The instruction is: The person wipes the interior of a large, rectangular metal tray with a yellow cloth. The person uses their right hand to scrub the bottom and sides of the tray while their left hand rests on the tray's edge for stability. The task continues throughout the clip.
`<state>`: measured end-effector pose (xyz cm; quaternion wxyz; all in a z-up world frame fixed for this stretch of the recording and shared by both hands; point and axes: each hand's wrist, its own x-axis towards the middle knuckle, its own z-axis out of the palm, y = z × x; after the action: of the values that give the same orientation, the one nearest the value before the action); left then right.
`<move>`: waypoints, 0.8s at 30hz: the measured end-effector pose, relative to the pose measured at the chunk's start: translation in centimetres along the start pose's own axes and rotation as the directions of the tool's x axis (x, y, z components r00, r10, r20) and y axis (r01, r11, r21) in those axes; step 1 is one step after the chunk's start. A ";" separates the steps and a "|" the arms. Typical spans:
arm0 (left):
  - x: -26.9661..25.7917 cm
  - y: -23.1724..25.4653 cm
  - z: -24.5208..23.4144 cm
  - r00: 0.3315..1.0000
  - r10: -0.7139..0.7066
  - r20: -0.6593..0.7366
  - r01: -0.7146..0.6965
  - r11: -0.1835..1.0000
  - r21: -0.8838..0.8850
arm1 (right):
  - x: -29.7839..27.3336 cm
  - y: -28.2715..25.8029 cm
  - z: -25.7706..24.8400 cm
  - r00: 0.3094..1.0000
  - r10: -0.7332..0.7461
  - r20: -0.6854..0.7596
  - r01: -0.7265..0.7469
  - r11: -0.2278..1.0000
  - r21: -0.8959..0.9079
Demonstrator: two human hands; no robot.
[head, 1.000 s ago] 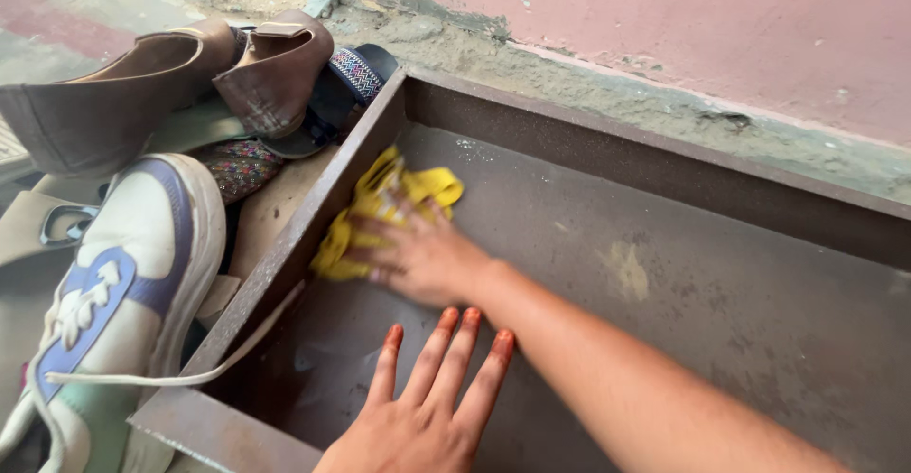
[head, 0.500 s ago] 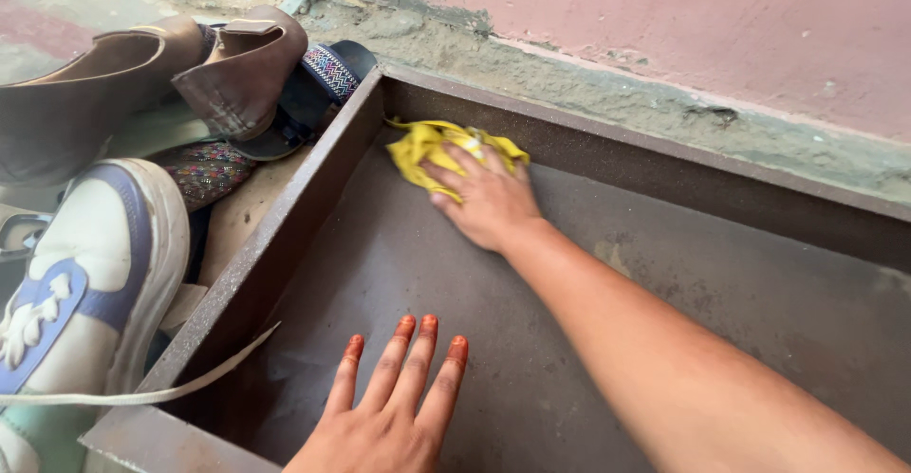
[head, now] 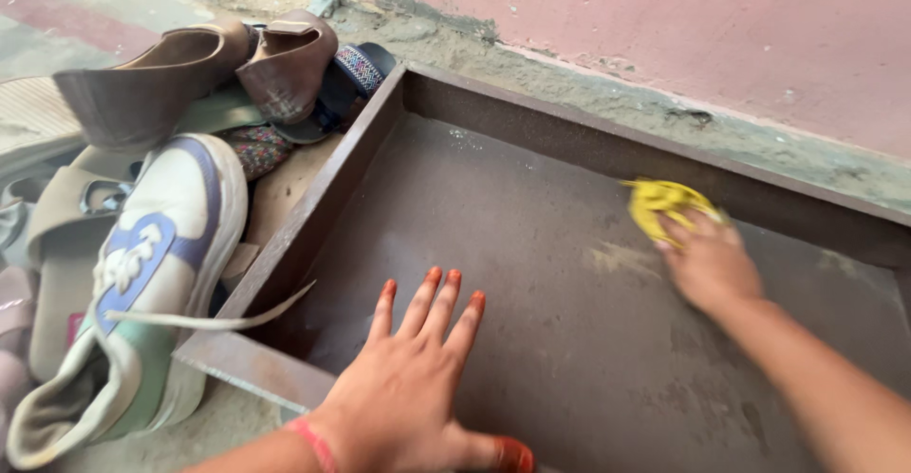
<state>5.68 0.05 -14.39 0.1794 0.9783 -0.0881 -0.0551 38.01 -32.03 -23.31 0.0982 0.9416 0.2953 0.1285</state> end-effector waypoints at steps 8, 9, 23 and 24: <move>0.0 1.9 -2.6 1.000 -0.007 0.013 0.006 0.999 0.039 | -7.9 -6.0 -9.7 0.933 0.161 -0.321 0.109 0.725 0.680; -0.1 1.9 -2.6 1.000 -0.009 0.007 0.009 0.999 0.041 | -8.7 -8.7 -10.4 0.945 0.100 -0.312 0.199 0.582 0.789; 0.1 2.2 -2.4 0.995 -0.087 0.055 0.081 0.991 0.105 | -5.6 -21.7 -14.7 0.772 -0.530 0.352 0.178 0.711 0.680; 0.0 2.3 -2.5 0.993 -0.098 0.069 0.090 0.989 0.115 | -6.3 -20.8 -13.9 0.782 -0.546 0.302 0.205 0.682 0.702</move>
<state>5.68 -1.18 -11.27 0.1184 0.9871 -0.0515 -0.0948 17.82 -17.38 -16.74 -0.1289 0.8328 0.4793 -0.2451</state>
